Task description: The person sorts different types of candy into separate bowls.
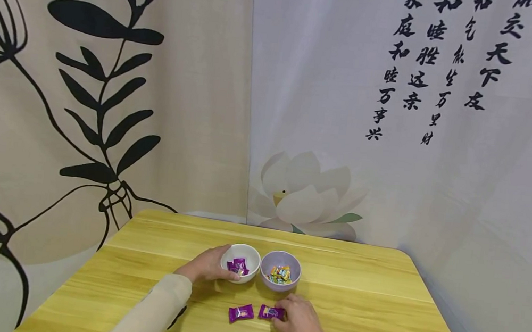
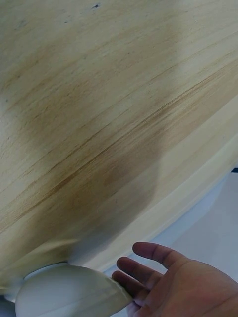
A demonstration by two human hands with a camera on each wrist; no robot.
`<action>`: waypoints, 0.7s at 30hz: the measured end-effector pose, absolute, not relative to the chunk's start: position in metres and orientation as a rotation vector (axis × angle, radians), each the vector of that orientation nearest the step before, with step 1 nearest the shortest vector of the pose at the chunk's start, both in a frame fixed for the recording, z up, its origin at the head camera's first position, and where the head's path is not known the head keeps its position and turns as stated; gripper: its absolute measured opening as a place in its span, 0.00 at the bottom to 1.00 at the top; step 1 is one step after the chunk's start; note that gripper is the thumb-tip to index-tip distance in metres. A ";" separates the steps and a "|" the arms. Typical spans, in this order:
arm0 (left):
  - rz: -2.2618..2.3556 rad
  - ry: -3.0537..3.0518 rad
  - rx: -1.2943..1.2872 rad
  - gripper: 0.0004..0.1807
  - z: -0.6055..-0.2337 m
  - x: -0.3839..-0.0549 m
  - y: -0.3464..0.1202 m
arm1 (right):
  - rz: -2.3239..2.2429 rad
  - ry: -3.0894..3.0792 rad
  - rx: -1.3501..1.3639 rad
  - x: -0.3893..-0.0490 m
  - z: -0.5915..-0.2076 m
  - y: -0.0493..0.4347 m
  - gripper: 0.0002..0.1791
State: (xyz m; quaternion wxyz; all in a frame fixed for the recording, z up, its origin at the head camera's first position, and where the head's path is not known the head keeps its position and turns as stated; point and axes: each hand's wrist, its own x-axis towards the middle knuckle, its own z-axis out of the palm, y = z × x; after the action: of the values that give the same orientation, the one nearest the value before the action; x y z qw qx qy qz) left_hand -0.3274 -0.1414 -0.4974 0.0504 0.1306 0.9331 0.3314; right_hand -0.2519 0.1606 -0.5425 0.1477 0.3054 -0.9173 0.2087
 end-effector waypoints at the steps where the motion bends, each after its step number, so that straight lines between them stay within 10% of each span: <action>1: 1.006 2.842 0.396 0.56 -0.497 -0.327 -0.141 | 0.609 -2.631 0.879 -0.252 -0.541 0.160 0.14; 21: 0.996 2.851 0.368 0.58 -0.496 -0.325 -0.141 | 0.669 -2.516 0.882 -0.251 -0.518 0.151 0.13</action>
State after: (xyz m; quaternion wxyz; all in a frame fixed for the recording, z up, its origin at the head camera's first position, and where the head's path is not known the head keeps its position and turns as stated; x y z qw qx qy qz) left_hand -0.3251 -0.1414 -0.4963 0.0496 0.1208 0.9360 0.3268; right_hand -0.2507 0.1513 -0.5184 0.1951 0.3147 -0.8978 0.2387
